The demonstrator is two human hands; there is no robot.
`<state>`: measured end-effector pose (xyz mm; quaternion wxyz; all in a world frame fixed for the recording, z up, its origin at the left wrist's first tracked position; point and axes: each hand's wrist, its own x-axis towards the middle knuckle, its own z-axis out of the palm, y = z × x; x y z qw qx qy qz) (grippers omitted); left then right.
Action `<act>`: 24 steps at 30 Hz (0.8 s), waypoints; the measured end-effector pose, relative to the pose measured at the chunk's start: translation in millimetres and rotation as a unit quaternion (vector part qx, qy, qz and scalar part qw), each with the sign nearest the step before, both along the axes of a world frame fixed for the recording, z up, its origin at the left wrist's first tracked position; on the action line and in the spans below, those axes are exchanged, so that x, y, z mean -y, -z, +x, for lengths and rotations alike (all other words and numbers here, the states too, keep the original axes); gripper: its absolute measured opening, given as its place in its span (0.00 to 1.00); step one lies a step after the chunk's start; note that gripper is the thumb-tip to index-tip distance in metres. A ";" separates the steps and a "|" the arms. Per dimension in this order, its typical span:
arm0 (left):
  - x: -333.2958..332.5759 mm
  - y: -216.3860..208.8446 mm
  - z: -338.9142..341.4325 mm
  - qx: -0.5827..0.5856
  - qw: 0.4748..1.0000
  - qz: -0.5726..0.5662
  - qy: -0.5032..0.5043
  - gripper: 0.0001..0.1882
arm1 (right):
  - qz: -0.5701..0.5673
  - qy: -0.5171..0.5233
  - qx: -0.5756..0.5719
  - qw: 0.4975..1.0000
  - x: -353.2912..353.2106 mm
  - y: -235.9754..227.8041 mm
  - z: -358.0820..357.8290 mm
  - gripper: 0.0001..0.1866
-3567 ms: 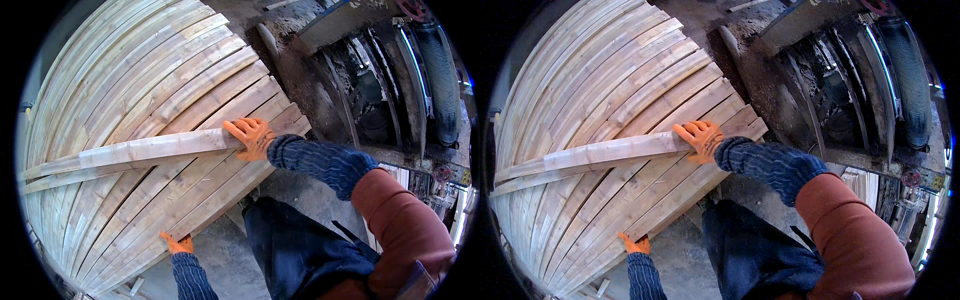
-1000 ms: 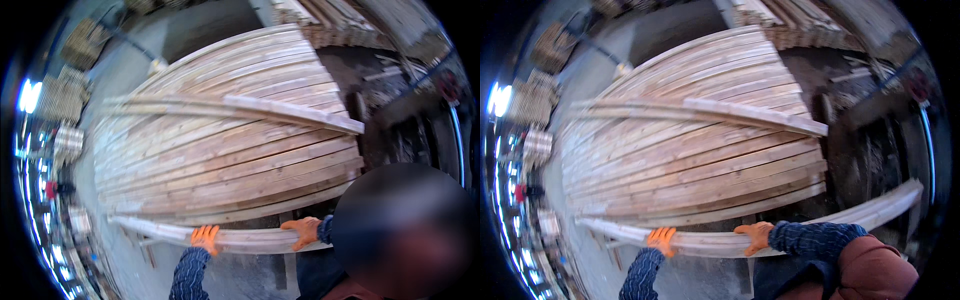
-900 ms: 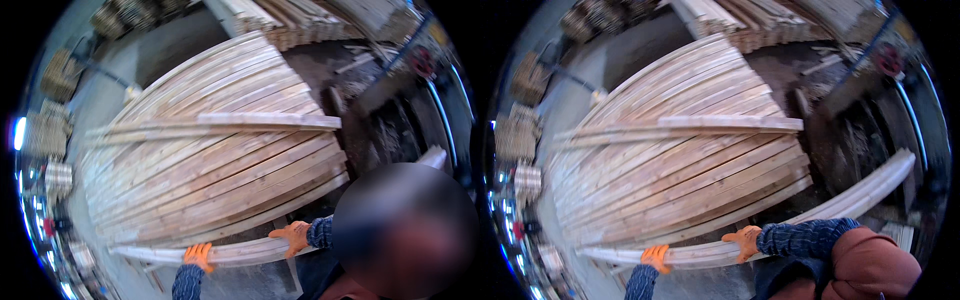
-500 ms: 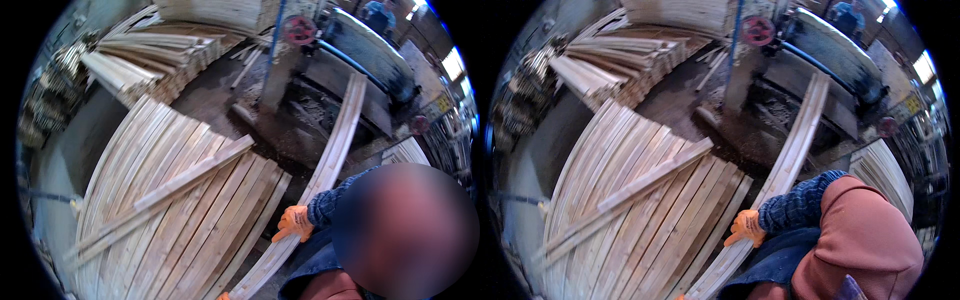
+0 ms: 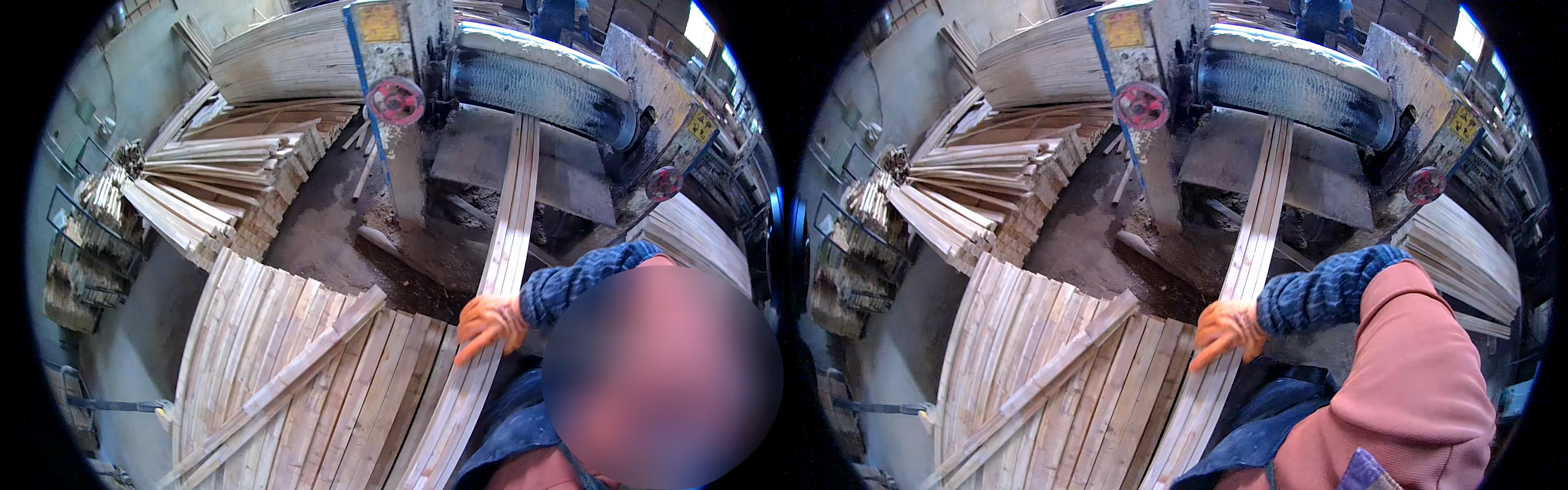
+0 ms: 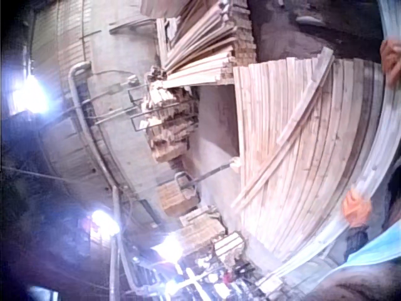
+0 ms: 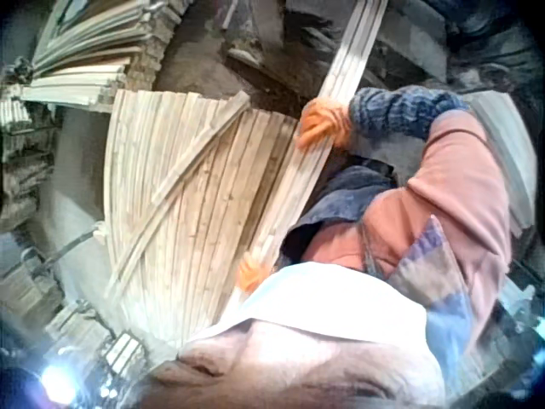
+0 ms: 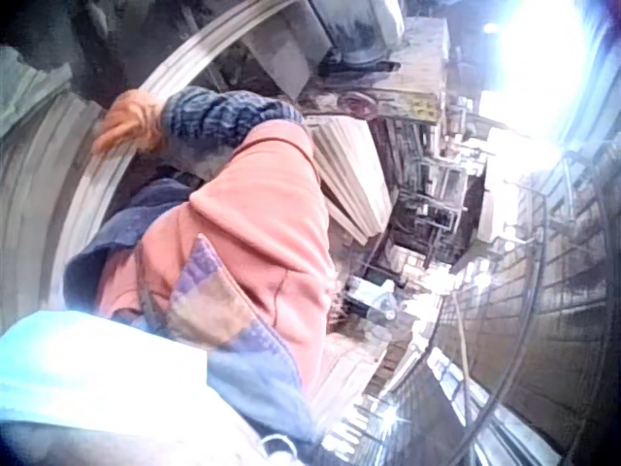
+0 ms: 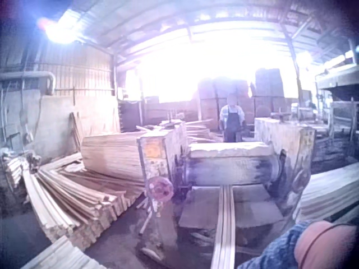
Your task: The person feeds long pieces of curved lumber into an industrial milling machine and stacks the processed boards on a large pallet.
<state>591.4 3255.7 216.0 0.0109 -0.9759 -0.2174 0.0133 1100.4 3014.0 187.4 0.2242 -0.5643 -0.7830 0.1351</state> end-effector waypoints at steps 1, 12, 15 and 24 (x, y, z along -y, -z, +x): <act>15.0 -16.7 33.5 0.001 1.000 -0.001 -0.001 0.26 | 0.004 0.021 0.020 1.000 18.1 -7.8 20.4 0.64; 121.1 9.9 215.2 -0.051 0.981 -0.172 -0.077 0.57 | 0.071 0.116 0.116 0.984 72.4 -8.5 46.4 0.58; 158.7 -2.1 252.4 -0.010 0.978 -0.206 -0.030 0.56 | -0.093 0.034 0.200 0.975 62.5 -33.3 31.8 0.60; 162.1 14.1 169.1 0.114 0.978 -0.131 -0.118 0.56 | -0.130 0.022 0.197 0.972 84.5 -29.8 106.4 0.60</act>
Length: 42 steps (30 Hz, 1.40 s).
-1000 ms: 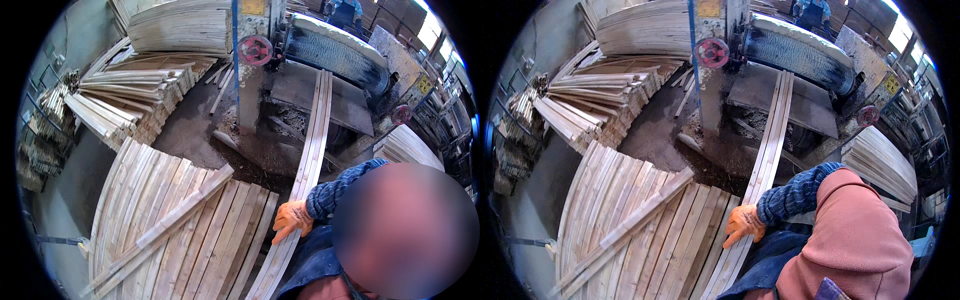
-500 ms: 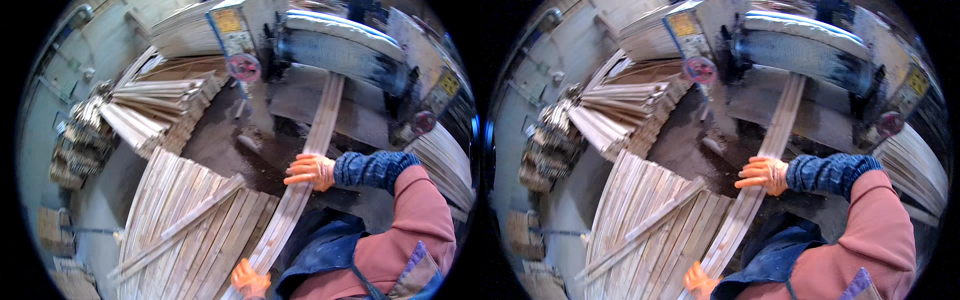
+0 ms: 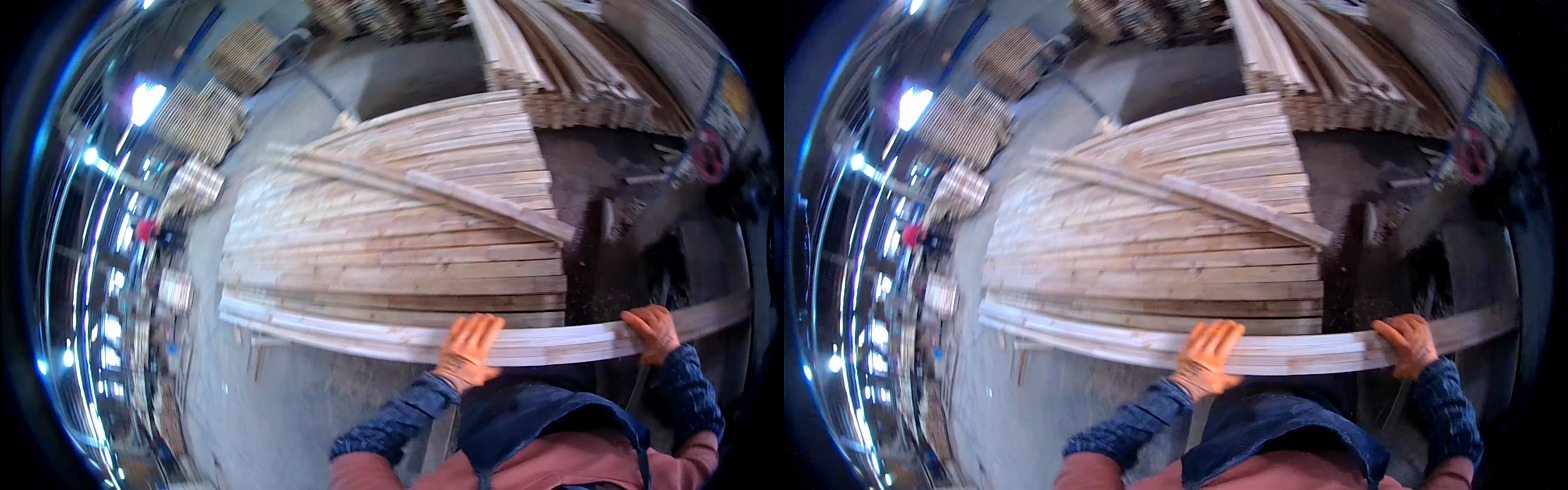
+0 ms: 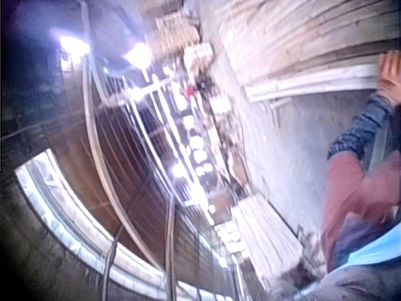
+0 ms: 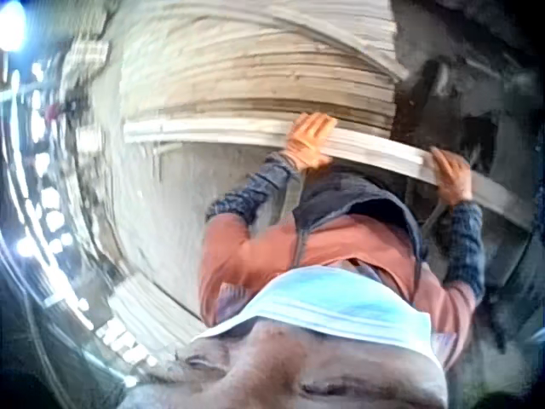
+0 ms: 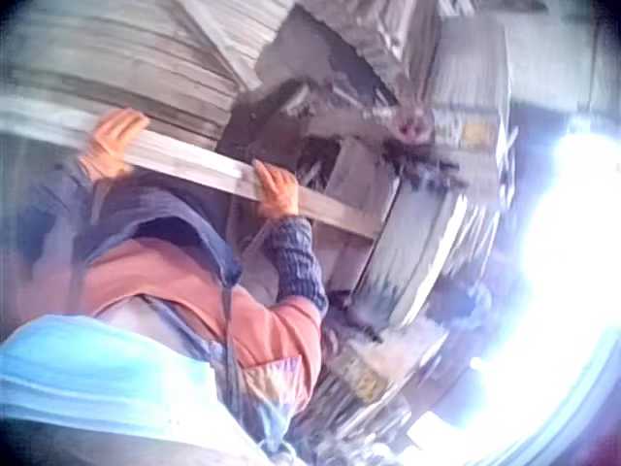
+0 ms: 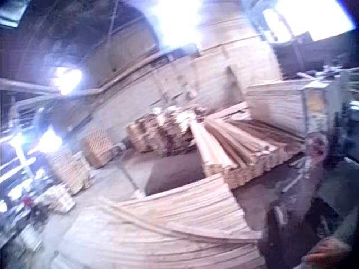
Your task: The person feeds long pieces of curved lumber into an industrial milling machine and stacks the processed boards on a large pallet.
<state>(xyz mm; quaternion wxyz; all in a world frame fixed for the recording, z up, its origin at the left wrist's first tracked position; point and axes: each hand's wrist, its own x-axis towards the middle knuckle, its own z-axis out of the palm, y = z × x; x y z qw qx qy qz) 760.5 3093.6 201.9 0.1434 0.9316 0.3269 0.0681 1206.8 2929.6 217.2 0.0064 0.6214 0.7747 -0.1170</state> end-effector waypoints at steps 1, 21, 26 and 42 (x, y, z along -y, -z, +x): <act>-7.7 0.4 -29.2 -0.027 0.999 0.030 -0.022 0.57 | 0.039 0.001 -0.020 0.999 9.4 9.0 15.2 0.61; -9.5 -22.4 39.1 -0.013 0.995 -0.100 0.027 0.57 | 0.133 -0.080 -0.150 0.976 -63.1 14.4 -116.6 0.57; -25.7 12.5 -56.1 -0.044 0.997 0.068 -0.010 0.62 | 0.092 -0.006 -0.092 0.992 -43.1 7.2 -87.0 0.60; -17.3 -9.8 -25.5 -0.033 0.999 -0.014 -0.015 0.55 | 0.027 -0.008 -0.076 0.997 -53.7 -2.7 -126.5 0.58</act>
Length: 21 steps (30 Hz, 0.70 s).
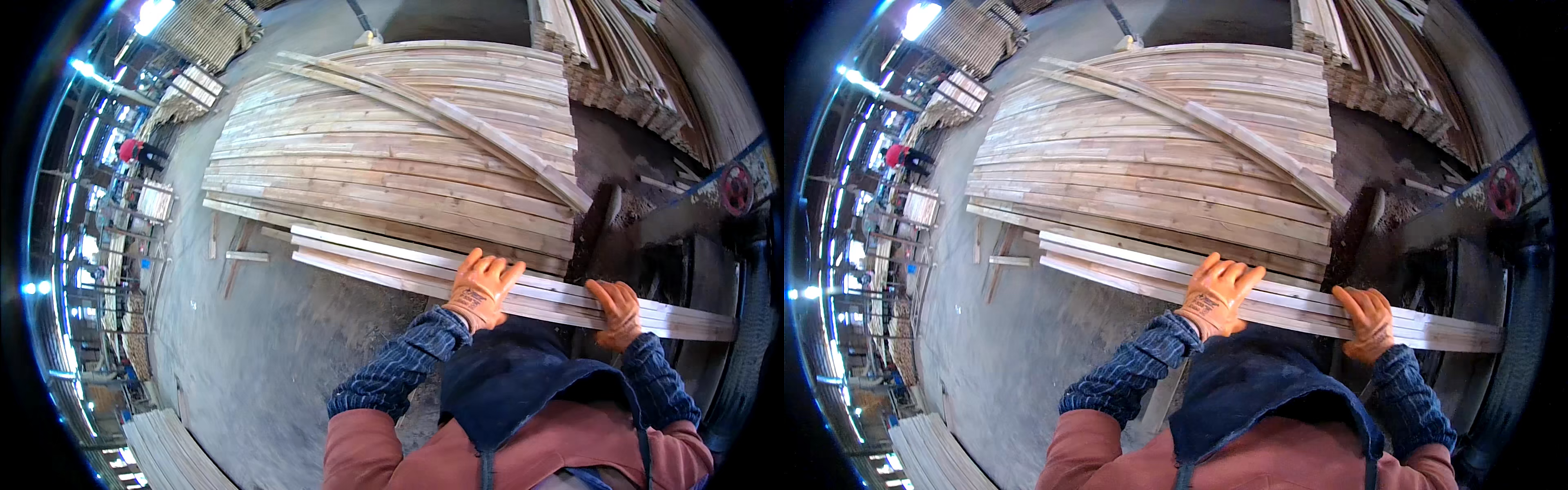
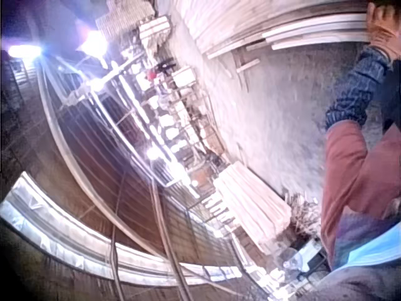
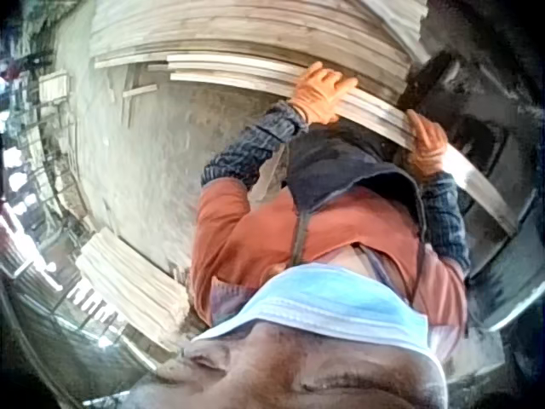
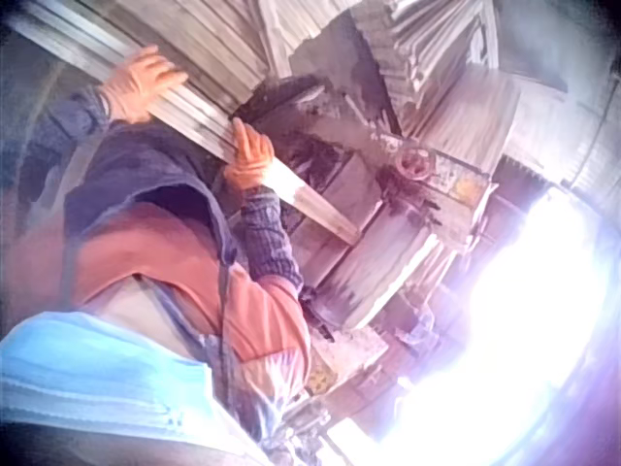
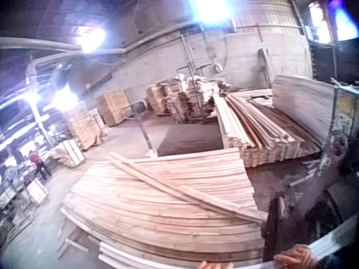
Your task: The person feeds long pieces of curved lumber into an industrial milling machine and stacks the processed boards on a large pallet.
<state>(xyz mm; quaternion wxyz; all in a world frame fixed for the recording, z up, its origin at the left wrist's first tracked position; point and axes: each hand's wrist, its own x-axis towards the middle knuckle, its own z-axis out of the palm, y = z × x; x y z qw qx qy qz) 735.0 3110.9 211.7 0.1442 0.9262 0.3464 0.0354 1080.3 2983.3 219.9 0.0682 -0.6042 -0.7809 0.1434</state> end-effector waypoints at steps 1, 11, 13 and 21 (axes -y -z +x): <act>3.5 -0.3 1.2 0.032 0.999 0.003 0.008 0.56 | -0.009 0.005 0.004 1.000 -1.8 -1.9 -0.6 0.57; -53.6 1.7 -153.5 -0.063 0.990 0.113 -0.059 0.61 | -0.005 0.130 0.096 0.987 50.7 0.8 84.1 0.65; -49.5 -2.6 -141.3 -0.079 0.992 0.076 -0.068 0.57 | 0.004 0.165 0.124 0.978 60.0 9.5 101.0 0.65; 5.6 -4.1 -42.5 -0.009 1.000 0.014 -0.006 0.53 | 0.003 0.057 0.066 0.996 40.5 -1.9 38.9 0.64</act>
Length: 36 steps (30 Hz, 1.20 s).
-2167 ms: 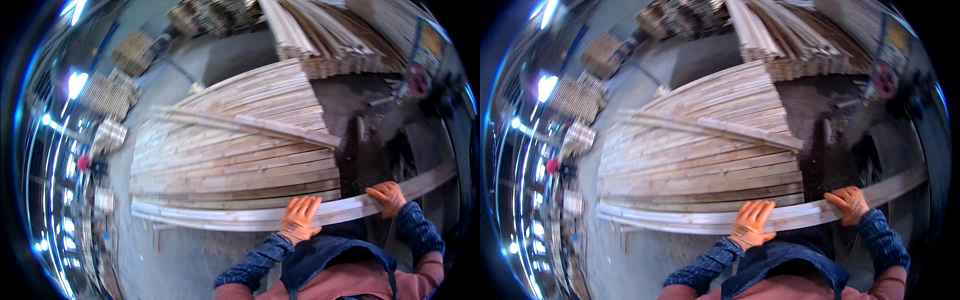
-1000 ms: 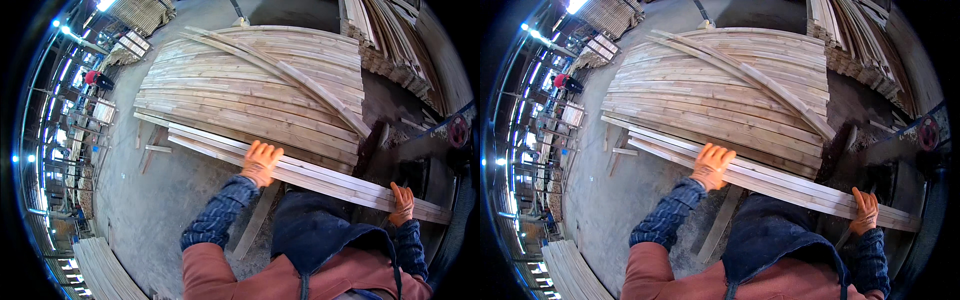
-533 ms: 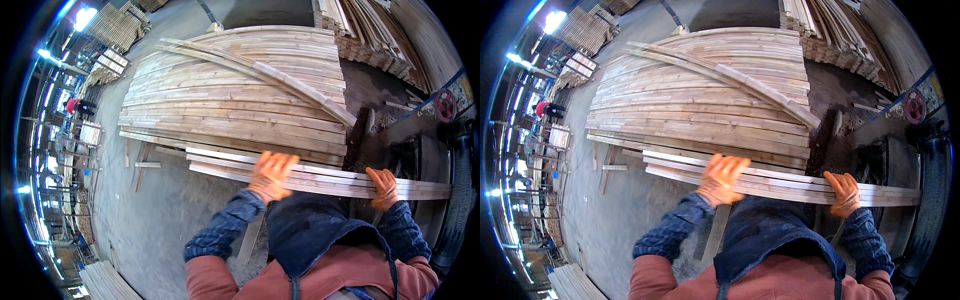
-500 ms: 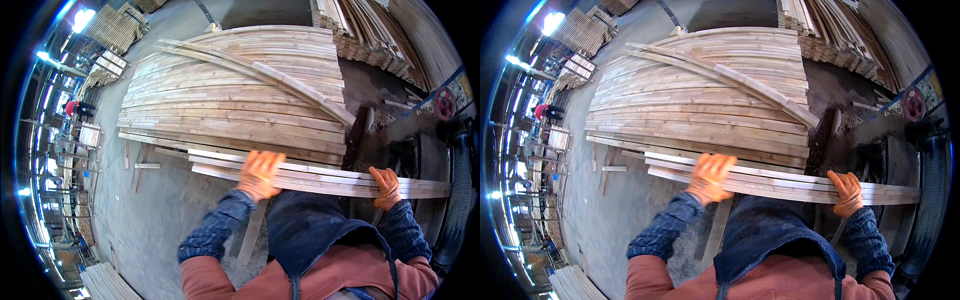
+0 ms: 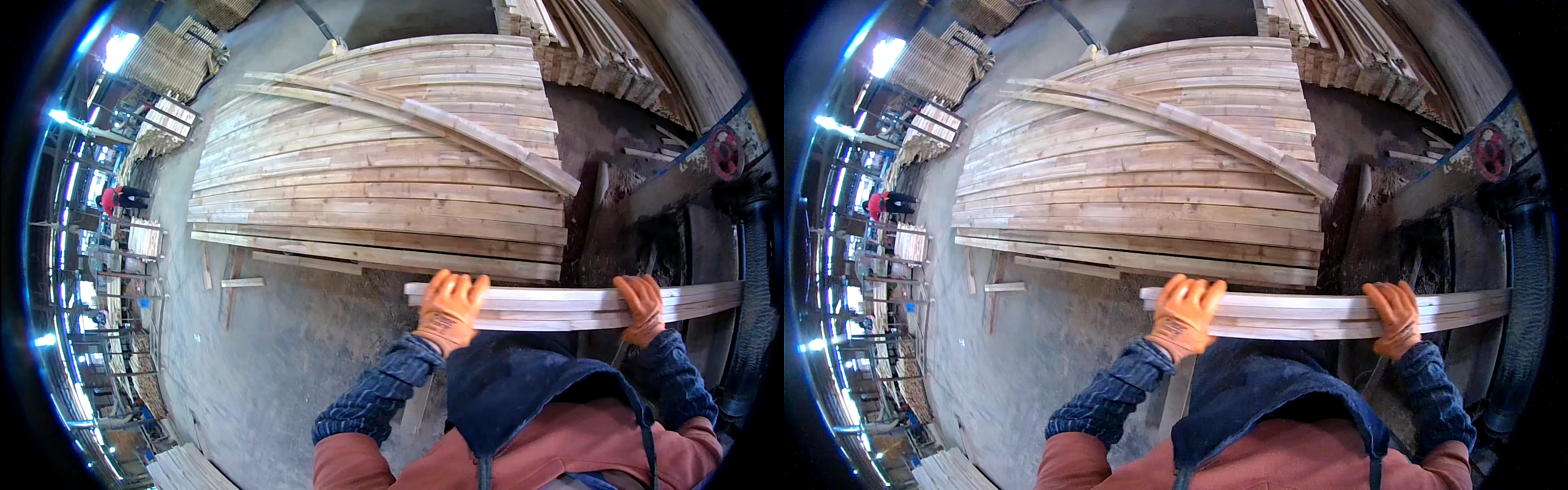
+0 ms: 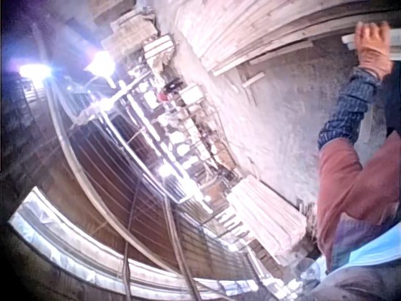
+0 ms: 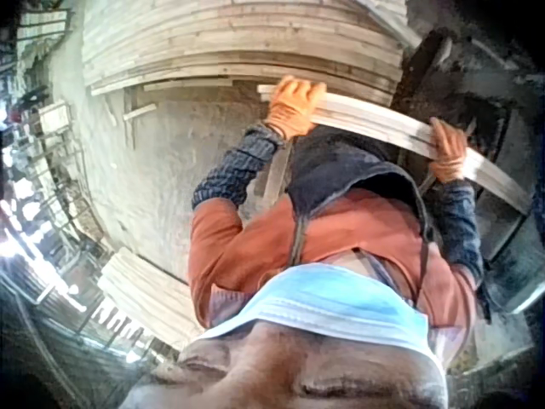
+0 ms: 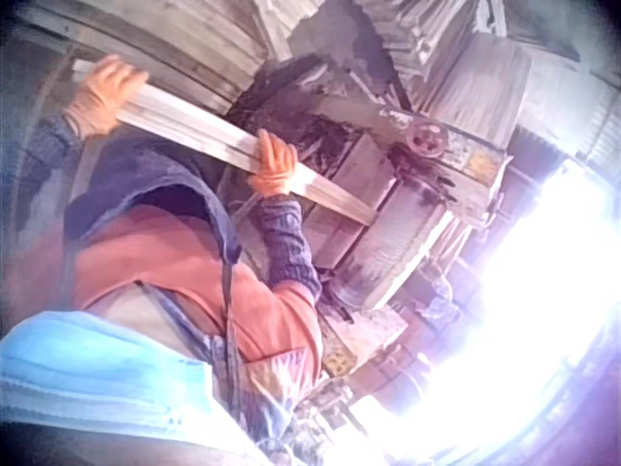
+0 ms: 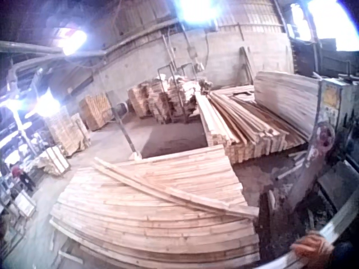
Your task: The person feeds long pieces of curved lumber into an industrial milling machine and stacks the processed boards on a large pallet.
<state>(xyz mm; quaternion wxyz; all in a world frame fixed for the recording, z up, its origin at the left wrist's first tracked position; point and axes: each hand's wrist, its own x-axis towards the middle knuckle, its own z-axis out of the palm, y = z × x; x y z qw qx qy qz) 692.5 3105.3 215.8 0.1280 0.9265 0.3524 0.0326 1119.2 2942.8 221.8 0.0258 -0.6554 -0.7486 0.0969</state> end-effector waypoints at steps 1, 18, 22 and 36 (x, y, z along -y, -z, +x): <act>4.4 -4.6 12.1 0.000 1.000 -0.016 0.017 0.54 | -0.009 -0.025 -0.005 1.000 -7.3 -4.7 -16.5 0.65; -90.2 241.0 12.3 0.380 0.636 -0.568 -0.358 0.29 | -0.270 0.355 -0.492 0.748 -114.1 -35.4 39.8 0.35; -97.5 425.7 -101.4 0.409 0.501 -0.649 -0.401 0.25 | -0.293 0.307 -0.407 0.809 -167.9 126.7 51.8 0.40; -299.0 447.5 -134.6 0.392 0.358 -0.559 -0.637 0.49 | -0.174 0.501 -0.361 0.767 -181.2 502.6 60.8 0.55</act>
